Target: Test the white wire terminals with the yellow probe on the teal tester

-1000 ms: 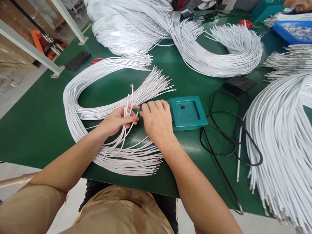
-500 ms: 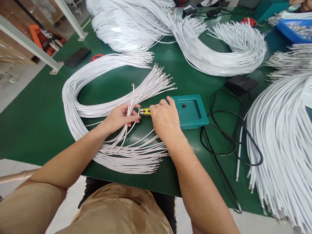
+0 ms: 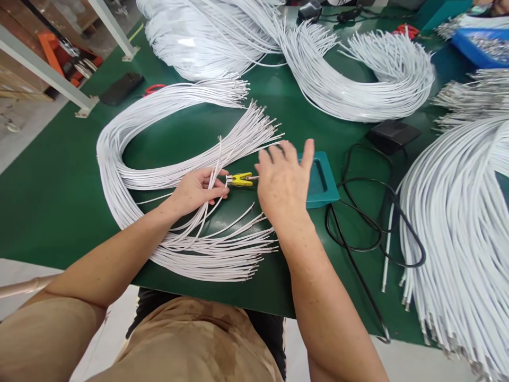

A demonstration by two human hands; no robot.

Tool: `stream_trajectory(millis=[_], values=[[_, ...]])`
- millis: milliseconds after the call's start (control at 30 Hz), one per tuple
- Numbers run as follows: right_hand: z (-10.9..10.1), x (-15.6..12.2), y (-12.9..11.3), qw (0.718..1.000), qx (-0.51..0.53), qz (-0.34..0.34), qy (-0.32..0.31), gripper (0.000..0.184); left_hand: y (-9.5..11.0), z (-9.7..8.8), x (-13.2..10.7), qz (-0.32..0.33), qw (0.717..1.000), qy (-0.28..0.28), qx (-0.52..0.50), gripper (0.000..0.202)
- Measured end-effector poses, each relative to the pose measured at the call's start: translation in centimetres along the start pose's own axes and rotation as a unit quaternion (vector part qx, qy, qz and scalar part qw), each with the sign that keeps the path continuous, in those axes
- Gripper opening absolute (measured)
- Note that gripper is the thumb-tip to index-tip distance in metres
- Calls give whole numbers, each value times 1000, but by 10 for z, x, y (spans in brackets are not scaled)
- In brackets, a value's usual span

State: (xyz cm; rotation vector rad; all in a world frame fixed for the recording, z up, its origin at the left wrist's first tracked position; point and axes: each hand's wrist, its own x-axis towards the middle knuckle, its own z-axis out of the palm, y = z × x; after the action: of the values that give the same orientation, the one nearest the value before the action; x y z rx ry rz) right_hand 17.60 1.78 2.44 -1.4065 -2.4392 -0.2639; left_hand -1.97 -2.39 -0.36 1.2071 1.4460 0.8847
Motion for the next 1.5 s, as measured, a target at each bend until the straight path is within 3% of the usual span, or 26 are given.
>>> stream_trajectory(millis=[100,300,400,500,567,700,800,900,1033,1100,1167,1267,1333,1500], values=[[4,-1,6,998,-28,58,1,40,1,-3,0,-9,1000,-8,2,46],[0,-2,2,998,12,29,61,33,-2,-15,3,-13,999,-20,-41,50],[-6,-6,-19,991,101,-59,71,27,-3,-20,4,6,997,-22,-78,54],[-4,-12,-46,962,169,-213,36,27,-3,-23,4,27,994,-27,-99,57],[1,-17,-59,946,176,-271,15,25,-3,-24,4,28,994,-38,-103,52],[7,-20,-70,944,152,-293,-22,24,-6,-27,5,19,994,-50,-99,37],[5,-19,-73,946,136,-289,-54,26,-5,-28,5,14,993,-49,-107,37],[2,-20,-76,949,155,-243,-125,29,-2,-27,4,-8,990,-79,-118,41],[0,-18,-71,942,208,-84,-249,41,1,-28,3,-11,991,-90,-95,41],[-2,-14,-64,928,261,2,-264,40,1,-28,3,-1,993,-85,-79,42],[-2,-9,-56,912,332,87,-225,32,2,-27,1,3,995,-81,-59,43],[1,-5,-48,875,435,166,-137,21,5,-26,-3,-4,994,-101,-32,45],[4,-4,-46,842,494,182,-121,18,7,-25,-6,-4,993,-111,-30,42],[8,-6,-51,738,614,183,-211,23,10,-25,-4,33,996,-25,-84,30]])
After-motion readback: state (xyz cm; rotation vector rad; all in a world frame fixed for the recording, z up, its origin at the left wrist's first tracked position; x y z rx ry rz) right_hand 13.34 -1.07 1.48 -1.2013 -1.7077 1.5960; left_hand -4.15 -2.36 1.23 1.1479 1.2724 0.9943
